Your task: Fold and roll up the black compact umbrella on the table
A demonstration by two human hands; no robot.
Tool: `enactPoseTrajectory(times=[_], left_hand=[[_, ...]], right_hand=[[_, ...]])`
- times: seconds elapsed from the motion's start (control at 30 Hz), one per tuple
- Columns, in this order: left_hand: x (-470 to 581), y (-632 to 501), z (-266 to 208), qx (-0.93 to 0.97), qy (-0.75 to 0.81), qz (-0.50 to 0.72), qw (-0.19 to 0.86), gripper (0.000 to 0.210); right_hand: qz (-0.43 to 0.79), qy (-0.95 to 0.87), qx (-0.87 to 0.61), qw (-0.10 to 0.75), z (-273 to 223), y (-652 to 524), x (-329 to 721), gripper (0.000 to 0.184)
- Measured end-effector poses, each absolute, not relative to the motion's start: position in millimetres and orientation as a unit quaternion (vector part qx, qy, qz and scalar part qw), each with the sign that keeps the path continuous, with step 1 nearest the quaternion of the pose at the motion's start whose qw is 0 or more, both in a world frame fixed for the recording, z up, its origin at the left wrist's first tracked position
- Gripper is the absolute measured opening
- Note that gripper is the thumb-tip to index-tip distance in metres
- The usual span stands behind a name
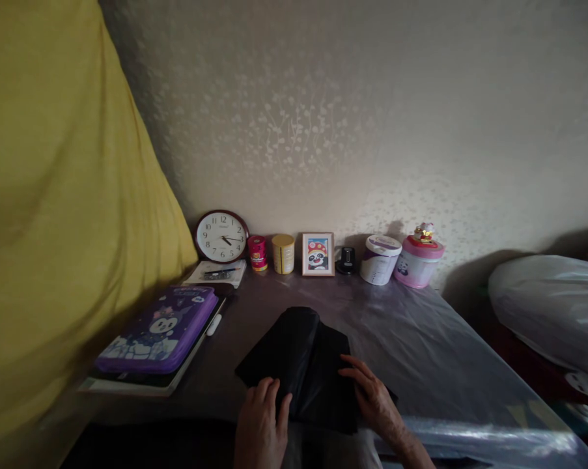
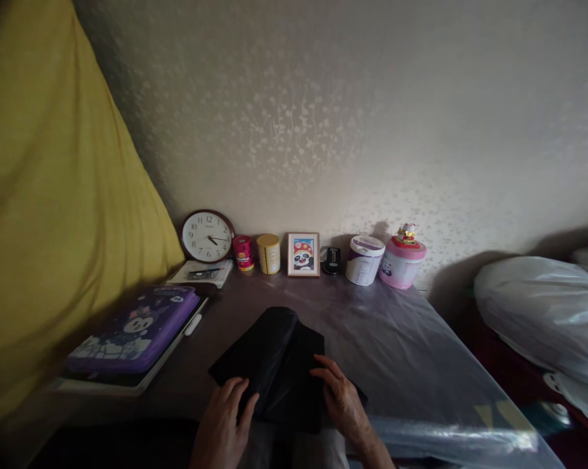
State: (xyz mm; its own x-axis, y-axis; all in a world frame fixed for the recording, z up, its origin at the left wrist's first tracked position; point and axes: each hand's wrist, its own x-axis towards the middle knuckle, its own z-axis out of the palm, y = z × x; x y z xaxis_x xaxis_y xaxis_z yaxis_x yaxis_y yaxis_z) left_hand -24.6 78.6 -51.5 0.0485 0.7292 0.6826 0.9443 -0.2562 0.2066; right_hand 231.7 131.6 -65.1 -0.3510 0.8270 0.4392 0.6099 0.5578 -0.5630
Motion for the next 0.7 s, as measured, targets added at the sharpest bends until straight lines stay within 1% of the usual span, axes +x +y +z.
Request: enactPoseTrajectory(times=[0.13, 0.23, 0.43, 0.53, 0.6, 0.7], left_hand=[[-24, 77, -48, -0.72, -0.594, -0.333, 0.129, 0.031], [-25, 76, -46, -0.738, -0.6, -0.29, 0.105, 0.036], [-24, 73, -43, -0.745, -0.618, -0.243, 0.068, 0.037], [-24, 70, -40, -0.741, -0.632, -0.218, 0.052, 0.035], [-24, 67, -38, -0.743, -0.638, -0.2, 0.024, 0.04], [-26, 63, -40, -0.743, -0.647, -0.161, -0.048, 0.053]], right_hand=[[0.159, -0.806, -0.443, 0.358, -63, 132, 231, 0.04], [0.163, -0.802, -0.447, 0.361, -61, 131, 230, 0.039], [0.177, -0.799, -0.449, 0.357, -59, 130, 230, 0.036], [0.183, -0.798, -0.44, 0.369, -53, 130, 229, 0.034], [0.18, -0.801, -0.427, 0.378, -49, 131, 228, 0.032], [0.173, -0.807, -0.407, 0.391, -43, 133, 225, 0.031]])
